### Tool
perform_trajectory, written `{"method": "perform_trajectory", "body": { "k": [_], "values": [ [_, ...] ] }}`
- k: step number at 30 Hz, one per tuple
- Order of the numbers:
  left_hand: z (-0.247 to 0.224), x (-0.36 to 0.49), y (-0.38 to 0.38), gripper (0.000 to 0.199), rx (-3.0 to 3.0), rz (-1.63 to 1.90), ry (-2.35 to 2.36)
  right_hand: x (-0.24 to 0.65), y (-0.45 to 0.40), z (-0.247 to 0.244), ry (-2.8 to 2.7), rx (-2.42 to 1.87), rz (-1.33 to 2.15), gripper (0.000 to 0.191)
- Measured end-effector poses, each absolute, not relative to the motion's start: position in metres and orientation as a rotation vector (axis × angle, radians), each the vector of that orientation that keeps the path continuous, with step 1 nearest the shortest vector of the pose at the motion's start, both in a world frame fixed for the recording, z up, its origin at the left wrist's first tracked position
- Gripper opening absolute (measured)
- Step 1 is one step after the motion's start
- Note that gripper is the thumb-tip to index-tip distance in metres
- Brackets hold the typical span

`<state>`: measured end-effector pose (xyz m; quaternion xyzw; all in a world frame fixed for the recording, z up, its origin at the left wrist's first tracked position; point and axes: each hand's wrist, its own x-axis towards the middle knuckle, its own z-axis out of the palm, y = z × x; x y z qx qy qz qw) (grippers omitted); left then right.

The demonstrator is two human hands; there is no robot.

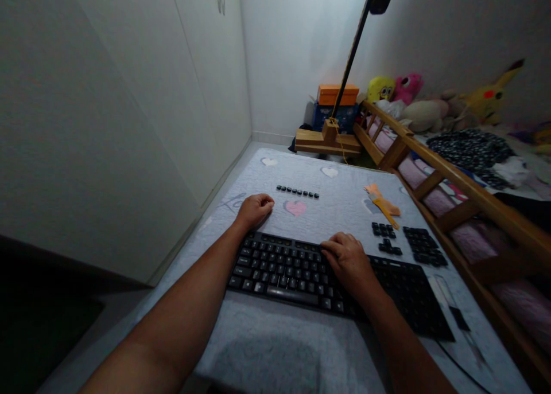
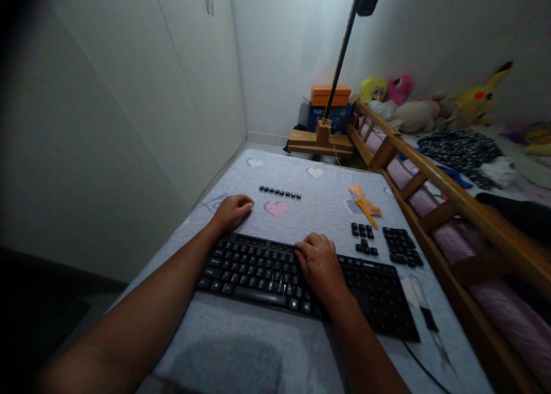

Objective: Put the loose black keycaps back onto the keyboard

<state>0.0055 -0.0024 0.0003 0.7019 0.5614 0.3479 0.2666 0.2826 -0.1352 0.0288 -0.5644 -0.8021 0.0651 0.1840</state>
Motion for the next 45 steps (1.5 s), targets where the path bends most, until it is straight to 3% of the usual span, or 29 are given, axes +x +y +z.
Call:
{"method": "perform_trajectory", "body": {
  "k": [45],
  "values": [
    [-0.0004,0.0055,-0.0018,0.022,1.908,0.958,1.504,0.2767,-0.1284,0.0242,-2.150,-1.591,0.289,0.012]
  ]
}}
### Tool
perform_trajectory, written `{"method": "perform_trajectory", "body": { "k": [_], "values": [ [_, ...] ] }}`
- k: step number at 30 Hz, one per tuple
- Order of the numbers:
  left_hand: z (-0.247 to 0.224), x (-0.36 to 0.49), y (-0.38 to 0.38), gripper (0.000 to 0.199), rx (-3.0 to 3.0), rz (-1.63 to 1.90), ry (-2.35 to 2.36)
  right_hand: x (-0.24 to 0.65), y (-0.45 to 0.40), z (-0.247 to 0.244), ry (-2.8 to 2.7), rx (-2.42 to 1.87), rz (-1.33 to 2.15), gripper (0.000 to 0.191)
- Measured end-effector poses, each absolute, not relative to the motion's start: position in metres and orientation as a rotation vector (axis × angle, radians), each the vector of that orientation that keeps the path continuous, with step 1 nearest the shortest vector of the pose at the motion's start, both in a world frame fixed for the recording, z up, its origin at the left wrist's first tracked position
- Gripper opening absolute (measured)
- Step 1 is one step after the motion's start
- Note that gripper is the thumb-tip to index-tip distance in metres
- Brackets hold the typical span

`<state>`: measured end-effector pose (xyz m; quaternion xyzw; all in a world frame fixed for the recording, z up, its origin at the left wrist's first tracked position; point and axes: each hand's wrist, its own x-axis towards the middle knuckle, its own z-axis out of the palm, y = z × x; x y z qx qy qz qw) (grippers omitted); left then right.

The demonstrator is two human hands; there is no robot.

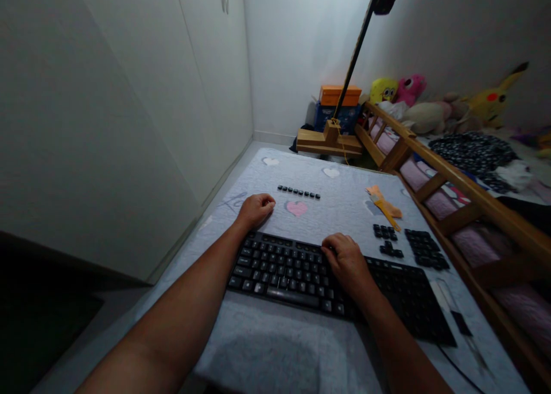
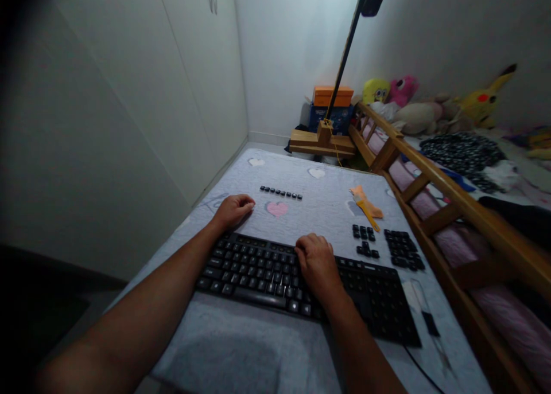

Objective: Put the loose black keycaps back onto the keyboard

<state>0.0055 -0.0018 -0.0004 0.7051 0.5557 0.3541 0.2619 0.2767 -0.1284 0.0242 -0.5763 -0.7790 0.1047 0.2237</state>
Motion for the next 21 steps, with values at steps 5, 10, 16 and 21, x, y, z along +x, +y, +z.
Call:
{"method": "perform_trajectory", "body": {
  "k": [5,10,16,21],
  "values": [
    [-0.0004,0.0052,-0.0018,0.022,1.909,0.947,1.513,0.2767,-0.1277,0.0250,-2.169,-1.600,0.309,0.013],
    [-0.0024,0.0052,-0.0011,0.021,1.898,0.943,1.518,0.2755,-0.1266,0.0251,-2.165,-1.613,0.317,0.013],
    [-0.0030,0.0048,-0.0010,0.022,1.909,0.949,1.513,0.2724,-0.1276,0.0262,-2.179,-1.610,0.302,0.016],
    [-0.0026,0.0046,-0.0011,0.021,1.916,0.944,1.509,0.2710,-0.1271,0.0245,-2.196,-1.591,0.299,0.018]
  ]
}}
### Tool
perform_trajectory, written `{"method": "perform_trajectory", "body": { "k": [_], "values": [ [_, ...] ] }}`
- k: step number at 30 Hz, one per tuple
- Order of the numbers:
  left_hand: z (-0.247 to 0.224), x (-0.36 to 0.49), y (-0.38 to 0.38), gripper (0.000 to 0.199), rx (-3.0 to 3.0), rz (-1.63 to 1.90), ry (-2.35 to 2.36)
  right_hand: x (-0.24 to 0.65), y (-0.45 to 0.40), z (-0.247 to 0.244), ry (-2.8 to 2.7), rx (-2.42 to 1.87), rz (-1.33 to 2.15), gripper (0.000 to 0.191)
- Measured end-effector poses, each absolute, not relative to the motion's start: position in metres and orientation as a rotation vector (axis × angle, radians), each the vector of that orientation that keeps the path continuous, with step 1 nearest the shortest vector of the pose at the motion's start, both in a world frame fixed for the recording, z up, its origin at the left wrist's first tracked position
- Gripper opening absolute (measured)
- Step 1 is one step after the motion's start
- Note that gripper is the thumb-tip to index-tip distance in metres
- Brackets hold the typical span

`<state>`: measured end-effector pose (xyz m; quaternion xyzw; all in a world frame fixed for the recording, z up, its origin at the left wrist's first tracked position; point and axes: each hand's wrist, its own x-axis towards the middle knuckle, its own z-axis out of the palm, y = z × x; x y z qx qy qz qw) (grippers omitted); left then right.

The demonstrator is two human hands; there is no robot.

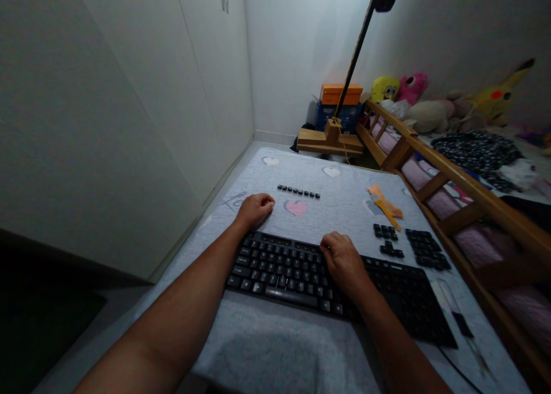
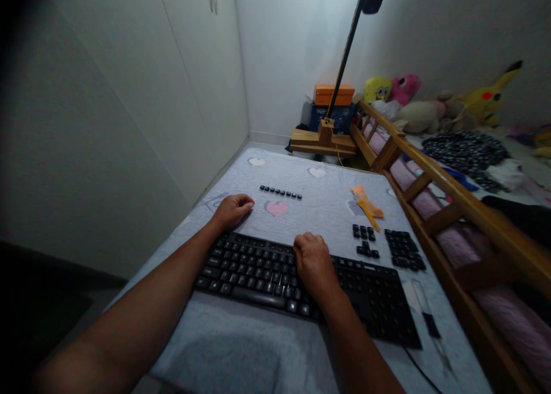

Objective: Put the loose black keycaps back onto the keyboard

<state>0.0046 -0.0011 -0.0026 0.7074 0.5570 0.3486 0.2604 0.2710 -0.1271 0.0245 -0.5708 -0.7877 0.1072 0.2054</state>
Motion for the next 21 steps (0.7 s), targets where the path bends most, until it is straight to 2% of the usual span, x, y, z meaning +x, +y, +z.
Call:
{"method": "perform_trajectory", "body": {
  "k": [21],
  "values": [
    [-0.0001,0.0050,-0.0016,0.021,1.913,0.923,1.518,0.2688,-0.1256,0.0225,-2.266,-1.597,0.223,0.021]
  ]
}}
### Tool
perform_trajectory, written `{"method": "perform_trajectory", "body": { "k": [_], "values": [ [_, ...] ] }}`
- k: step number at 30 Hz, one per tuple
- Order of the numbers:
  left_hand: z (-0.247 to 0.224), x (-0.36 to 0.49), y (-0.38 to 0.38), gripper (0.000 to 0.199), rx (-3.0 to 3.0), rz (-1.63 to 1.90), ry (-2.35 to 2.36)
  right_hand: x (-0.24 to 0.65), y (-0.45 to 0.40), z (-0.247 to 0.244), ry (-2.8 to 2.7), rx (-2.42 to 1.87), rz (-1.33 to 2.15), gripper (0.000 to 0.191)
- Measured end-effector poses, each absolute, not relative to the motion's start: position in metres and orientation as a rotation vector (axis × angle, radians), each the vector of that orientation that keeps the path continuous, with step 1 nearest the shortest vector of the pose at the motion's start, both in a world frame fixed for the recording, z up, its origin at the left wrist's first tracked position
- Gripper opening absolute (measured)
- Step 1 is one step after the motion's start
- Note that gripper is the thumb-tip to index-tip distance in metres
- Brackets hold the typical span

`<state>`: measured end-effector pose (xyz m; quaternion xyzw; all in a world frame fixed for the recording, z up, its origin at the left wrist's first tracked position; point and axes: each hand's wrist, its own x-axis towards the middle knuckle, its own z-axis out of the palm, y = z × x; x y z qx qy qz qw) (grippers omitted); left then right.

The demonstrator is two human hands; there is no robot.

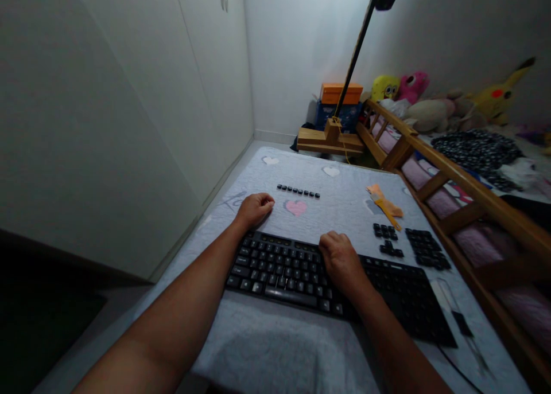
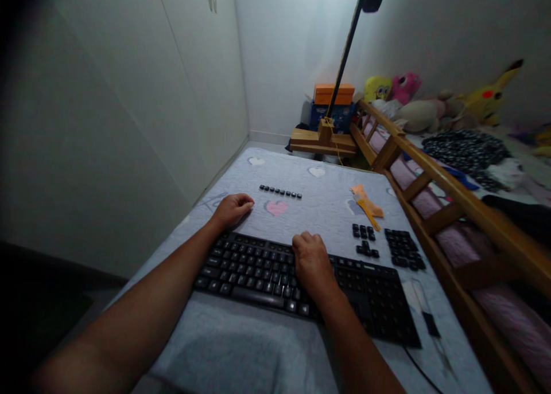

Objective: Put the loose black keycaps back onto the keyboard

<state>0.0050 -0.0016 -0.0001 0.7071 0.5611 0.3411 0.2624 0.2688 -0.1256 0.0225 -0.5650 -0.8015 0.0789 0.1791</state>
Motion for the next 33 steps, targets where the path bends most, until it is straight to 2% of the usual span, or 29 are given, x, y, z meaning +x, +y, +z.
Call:
{"method": "perform_trajectory", "body": {
  "k": [16,23,33],
  "values": [
    [0.000,0.005,-0.001,0.022,1.905,0.937,1.522,0.275,-0.128,0.026,-2.127,-1.590,0.366,0.012],
    [-0.002,0.005,-0.002,0.023,1.897,0.957,1.522,0.276,-0.125,0.024,-2.181,-1.607,0.333,0.020],
    [-0.001,0.007,-0.001,0.022,1.864,1.004,1.524,0.288,-0.130,0.029,-2.188,-1.626,0.306,0.019]
  ]
}}
